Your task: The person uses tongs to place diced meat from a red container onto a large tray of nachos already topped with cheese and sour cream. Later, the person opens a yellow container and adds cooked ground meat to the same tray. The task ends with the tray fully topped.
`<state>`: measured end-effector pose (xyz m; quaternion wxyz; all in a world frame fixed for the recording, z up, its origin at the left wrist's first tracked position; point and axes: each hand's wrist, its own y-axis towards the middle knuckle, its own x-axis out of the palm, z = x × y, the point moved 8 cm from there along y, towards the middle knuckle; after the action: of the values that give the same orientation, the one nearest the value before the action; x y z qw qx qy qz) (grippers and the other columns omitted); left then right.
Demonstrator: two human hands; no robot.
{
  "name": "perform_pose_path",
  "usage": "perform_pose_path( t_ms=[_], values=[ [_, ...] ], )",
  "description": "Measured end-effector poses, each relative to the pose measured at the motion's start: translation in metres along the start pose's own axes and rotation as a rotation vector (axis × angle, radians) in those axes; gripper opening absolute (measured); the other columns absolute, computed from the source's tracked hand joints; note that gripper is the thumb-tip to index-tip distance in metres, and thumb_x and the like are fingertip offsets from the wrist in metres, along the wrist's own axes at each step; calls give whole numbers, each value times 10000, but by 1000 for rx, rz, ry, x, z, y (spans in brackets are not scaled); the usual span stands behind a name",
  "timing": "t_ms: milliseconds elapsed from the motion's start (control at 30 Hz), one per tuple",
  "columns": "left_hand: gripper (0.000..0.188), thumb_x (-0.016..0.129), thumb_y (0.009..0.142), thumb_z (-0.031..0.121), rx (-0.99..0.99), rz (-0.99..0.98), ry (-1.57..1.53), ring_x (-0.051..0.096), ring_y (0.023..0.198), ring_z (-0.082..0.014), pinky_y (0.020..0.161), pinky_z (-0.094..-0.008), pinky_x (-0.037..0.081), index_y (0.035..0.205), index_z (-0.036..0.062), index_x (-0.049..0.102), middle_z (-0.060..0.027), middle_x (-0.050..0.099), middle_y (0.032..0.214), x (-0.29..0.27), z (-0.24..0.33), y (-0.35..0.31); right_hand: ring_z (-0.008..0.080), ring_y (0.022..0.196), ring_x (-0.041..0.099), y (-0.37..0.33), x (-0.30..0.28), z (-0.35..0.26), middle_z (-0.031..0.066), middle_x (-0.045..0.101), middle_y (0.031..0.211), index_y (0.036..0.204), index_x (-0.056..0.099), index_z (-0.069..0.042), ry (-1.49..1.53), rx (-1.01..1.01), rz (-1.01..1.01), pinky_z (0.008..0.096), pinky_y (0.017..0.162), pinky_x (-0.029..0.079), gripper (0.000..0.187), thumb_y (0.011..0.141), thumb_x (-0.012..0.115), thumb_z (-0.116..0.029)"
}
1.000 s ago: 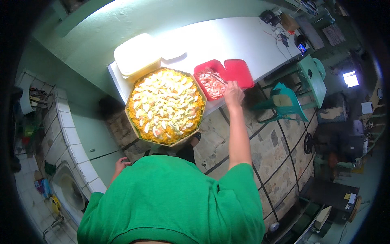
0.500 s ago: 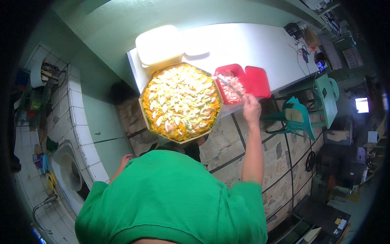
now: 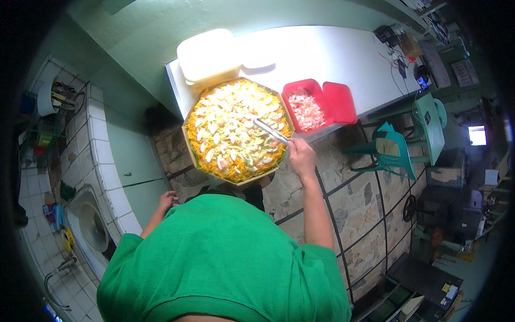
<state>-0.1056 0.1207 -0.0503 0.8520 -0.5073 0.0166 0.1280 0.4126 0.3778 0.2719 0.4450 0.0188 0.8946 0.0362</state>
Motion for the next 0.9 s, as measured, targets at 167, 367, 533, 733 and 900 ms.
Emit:
perform_pose_path(
  t_ms=[167,367,533,733,900],
  values=[
    [404,390,897,3,-1,11,134,664,616,-230,545,-321,542,1267,83,531,-130,647,1022,-7,-12,-8,208,784,635,21,-49,23,149,677,862,1024,680,3,175,51,145,349,730,493,281,970,549,-240],
    [402,400,898,2,32,9,117,616,563,-186,536,-320,529,1267,92,531,-129,678,933,-12,-32,2,240,822,657,55,-102,86,145,692,894,1078,670,-24,15,95,456,351,756,500,300,961,561,-278],
    [555,389,864,-47,235,83,184,607,573,-192,530,-321,512,1378,156,440,-149,695,927,-19,-36,15,371,956,643,74,-91,121,196,675,1000,1087,672,-84,-231,252,286,445,812,493,308,923,570,-324],
    [669,359,796,-124,204,61,218,658,648,-227,615,-371,537,1394,168,429,-162,710,930,-28,-35,8,368,950,636,91,-92,102,139,678,1012,1041,670,-104,-299,254,239,468,820,496,254,926,549,-295],
    [600,314,772,-136,157,53,222,699,801,-265,754,-385,554,1301,70,508,-184,716,888,-12,0,-31,372,951,637,93,-88,100,133,668,1036,1046,670,-118,-372,251,223,478,819,500,245,931,533,-286]
  ],
)
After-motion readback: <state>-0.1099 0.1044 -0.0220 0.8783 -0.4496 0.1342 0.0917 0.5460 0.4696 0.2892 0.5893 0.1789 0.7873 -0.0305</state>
